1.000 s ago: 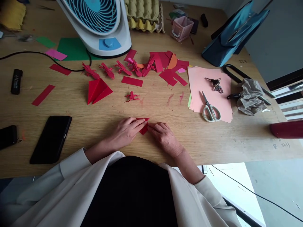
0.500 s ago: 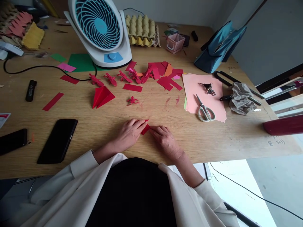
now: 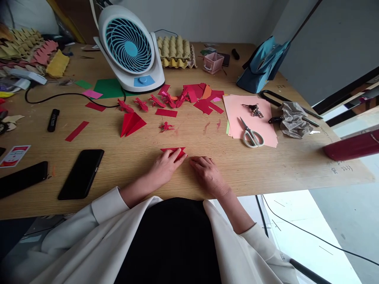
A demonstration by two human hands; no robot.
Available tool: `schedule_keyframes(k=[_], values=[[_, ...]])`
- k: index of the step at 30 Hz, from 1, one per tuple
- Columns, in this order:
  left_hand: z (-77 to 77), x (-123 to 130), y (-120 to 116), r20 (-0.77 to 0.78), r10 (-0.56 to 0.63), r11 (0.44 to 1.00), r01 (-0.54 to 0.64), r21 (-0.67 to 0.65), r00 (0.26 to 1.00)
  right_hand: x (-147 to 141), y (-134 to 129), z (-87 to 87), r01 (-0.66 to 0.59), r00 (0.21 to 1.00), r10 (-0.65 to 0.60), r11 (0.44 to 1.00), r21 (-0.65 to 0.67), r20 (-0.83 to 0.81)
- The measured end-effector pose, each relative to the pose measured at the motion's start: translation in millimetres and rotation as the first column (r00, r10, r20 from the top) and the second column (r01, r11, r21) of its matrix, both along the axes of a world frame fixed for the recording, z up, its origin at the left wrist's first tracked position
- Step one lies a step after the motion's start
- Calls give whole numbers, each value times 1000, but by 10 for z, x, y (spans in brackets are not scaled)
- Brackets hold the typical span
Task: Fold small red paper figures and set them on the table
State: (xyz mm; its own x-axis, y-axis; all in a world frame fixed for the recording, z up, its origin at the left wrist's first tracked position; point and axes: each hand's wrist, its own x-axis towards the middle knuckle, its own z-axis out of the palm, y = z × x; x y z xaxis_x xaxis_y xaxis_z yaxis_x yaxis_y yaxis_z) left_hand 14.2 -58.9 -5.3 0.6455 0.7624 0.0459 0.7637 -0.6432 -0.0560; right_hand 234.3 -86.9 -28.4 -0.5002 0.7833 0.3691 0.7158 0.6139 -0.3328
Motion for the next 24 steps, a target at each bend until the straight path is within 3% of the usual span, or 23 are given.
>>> schedule_keyframes(k=[11,16,24], values=[[14,-82,-50,195,77,992,-54,-117,978,-16,13,-6,17,1000,-17,1000,17,-22],[-38,-111,-104,122,19,998,-12,-61,992,-17,11,-34,15,1000,-14,999,33,-26],[-59,-93,-108,14,57,987,-54,-150,998,-17,22,-40,14,999,-14,1000,23,-42]])
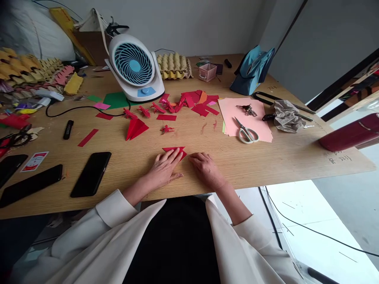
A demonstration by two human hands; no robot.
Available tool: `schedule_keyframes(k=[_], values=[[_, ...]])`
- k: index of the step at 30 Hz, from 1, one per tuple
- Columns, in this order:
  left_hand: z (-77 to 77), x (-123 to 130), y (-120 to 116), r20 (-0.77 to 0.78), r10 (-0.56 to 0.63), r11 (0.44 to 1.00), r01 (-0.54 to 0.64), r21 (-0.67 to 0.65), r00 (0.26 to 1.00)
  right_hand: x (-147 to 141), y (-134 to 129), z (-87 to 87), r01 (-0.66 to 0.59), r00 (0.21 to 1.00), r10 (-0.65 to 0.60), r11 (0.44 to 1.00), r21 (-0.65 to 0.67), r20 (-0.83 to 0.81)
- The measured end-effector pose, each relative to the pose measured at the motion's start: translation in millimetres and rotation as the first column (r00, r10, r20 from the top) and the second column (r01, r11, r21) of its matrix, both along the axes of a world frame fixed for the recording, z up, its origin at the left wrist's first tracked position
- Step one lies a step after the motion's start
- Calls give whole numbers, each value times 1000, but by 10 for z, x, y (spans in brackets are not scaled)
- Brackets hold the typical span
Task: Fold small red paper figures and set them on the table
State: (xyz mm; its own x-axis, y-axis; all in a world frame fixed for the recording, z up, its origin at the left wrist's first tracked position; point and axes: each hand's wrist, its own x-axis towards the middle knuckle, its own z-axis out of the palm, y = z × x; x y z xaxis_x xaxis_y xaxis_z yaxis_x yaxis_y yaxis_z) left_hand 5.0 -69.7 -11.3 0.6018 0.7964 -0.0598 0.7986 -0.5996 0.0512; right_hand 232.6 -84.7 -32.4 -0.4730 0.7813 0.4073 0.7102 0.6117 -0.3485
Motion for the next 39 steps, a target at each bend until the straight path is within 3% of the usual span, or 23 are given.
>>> schedule_keyframes(k=[6,10,14,17,20,24,28,33,39], values=[[8,-15,5,21,6,999,-5,-39,1000,3,1,-15,-7,1000,7,1000,-7,-12],[23,-115,44,90,-84,993,91,-74,992,3,-6,-16,-15,999,15,1000,-2,-44],[18,-203,149,292,-93,991,118,-70,952,-30,9,50,-33,994,33,999,-2,-104],[-1,-191,262,453,-107,993,118,4,885,-78,58,119,-76,993,76,997,3,-84],[-35,-141,352,513,-135,990,103,91,848,-120,115,145,-113,993,113,993,-13,-44],[-113,-100,390,495,-45,993,-14,115,868,-147,138,104,-120,993,121,992,-23,14],[-144,-97,418,481,-12,998,-21,63,877,-159,124,82,-124,990,124,992,-5,64],[-10,-89,520,347,-12,998,-11,63,938,-182,185,127,-184,974,181,983,6,134],[183,-8,632,157,189,982,-183,-47,969,-152,317,199,-280,954,278,960,-4,115]])
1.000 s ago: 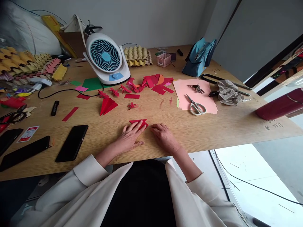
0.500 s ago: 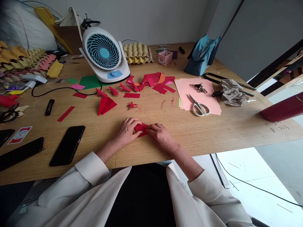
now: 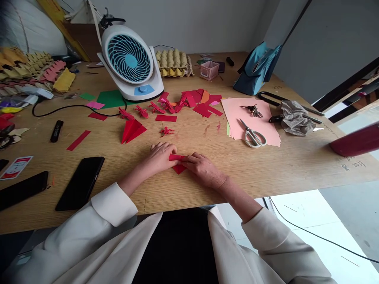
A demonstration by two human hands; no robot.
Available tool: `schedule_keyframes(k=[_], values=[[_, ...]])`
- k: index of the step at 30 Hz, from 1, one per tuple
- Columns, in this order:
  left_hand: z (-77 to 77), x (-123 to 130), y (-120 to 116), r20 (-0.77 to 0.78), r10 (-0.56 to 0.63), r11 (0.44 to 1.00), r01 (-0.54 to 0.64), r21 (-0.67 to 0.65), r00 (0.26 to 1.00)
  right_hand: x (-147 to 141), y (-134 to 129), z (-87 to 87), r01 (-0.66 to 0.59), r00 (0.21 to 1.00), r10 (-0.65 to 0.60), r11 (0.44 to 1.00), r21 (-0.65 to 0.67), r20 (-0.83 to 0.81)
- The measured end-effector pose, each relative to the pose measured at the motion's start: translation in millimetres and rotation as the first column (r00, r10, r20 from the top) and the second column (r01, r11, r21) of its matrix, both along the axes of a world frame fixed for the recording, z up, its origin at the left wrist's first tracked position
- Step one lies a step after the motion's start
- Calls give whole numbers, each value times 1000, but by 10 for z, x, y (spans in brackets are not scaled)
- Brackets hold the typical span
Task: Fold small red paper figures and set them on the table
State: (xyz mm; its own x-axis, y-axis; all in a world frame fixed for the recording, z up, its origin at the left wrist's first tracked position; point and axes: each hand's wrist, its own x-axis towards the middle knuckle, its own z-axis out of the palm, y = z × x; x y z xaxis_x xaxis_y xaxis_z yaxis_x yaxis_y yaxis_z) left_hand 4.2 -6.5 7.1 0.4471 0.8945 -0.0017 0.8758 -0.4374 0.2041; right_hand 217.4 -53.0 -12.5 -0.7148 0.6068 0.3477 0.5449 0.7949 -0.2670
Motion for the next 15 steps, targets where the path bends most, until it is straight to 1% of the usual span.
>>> schedule_keyframes(k=[3,6,8,11,13,15], values=[[32,37,69,8,75,991,-74,-112,997,21,29,1,-49,998,48,999,-20,-38],[27,53,148,64,90,977,-76,-198,994,31,44,3,-68,994,65,997,-43,-85],[14,55,193,99,88,976,-65,-210,991,40,69,16,-94,990,84,992,-86,-115],[-9,44,231,165,61,981,-29,-189,984,60,145,37,-155,979,131,976,-155,-155],[-26,30,234,221,45,981,-2,-192,974,65,202,28,-178,973,152,973,-149,-175],[-43,11,223,271,42,980,13,-199,962,59,243,-4,-171,969,146,979,-114,-198]])
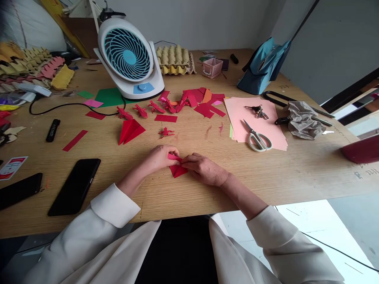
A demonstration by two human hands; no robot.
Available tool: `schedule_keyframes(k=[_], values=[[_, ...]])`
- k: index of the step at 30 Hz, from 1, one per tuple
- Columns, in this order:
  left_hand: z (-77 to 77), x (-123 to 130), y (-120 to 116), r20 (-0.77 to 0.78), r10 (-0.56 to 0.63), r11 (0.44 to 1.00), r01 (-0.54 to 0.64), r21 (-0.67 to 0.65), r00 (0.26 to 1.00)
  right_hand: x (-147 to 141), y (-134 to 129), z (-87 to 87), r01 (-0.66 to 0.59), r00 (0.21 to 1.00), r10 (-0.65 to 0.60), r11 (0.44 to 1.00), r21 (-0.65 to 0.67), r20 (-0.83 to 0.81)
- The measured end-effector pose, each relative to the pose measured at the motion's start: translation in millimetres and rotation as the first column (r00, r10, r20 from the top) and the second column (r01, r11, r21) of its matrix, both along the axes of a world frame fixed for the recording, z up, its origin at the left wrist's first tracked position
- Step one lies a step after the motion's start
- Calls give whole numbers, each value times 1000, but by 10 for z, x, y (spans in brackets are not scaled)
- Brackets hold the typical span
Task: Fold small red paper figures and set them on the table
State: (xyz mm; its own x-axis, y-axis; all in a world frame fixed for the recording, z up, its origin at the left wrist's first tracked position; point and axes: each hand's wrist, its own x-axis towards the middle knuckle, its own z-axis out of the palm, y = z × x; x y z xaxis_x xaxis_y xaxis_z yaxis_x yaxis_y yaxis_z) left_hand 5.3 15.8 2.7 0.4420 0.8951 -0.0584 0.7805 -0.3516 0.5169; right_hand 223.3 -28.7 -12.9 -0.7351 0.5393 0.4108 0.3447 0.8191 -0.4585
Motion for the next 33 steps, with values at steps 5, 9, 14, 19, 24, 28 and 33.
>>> schedule_keyframes(k=[5,9,14,19,24,28,33], values=[[-36,-38,-40,75,-1,999,-2,40,997,-17,6,-77,33,999,-33,999,-5,-20],[-40,-33,-69,72,-38,992,29,125,997,-3,-3,-75,29,1000,-29,999,-15,-4],[-57,-9,-122,27,-42,968,34,247,999,11,1,-82,36,999,-36,999,-38,-10],[-89,-58,-147,119,-9,984,-12,177,993,16,-1,-101,43,999,-44,998,-45,-2],[-66,-80,-156,149,25,988,-47,144,989,22,4,-112,41,999,-41,999,-36,-8],[-55,-69,-169,167,27,986,-54,155,986,18,3,-115,45,999,-45,999,-28,-6],[-71,-78,-190,188,12,985,-44,165,982,12,2,-104,48,999,-48,998,-29,-5]])
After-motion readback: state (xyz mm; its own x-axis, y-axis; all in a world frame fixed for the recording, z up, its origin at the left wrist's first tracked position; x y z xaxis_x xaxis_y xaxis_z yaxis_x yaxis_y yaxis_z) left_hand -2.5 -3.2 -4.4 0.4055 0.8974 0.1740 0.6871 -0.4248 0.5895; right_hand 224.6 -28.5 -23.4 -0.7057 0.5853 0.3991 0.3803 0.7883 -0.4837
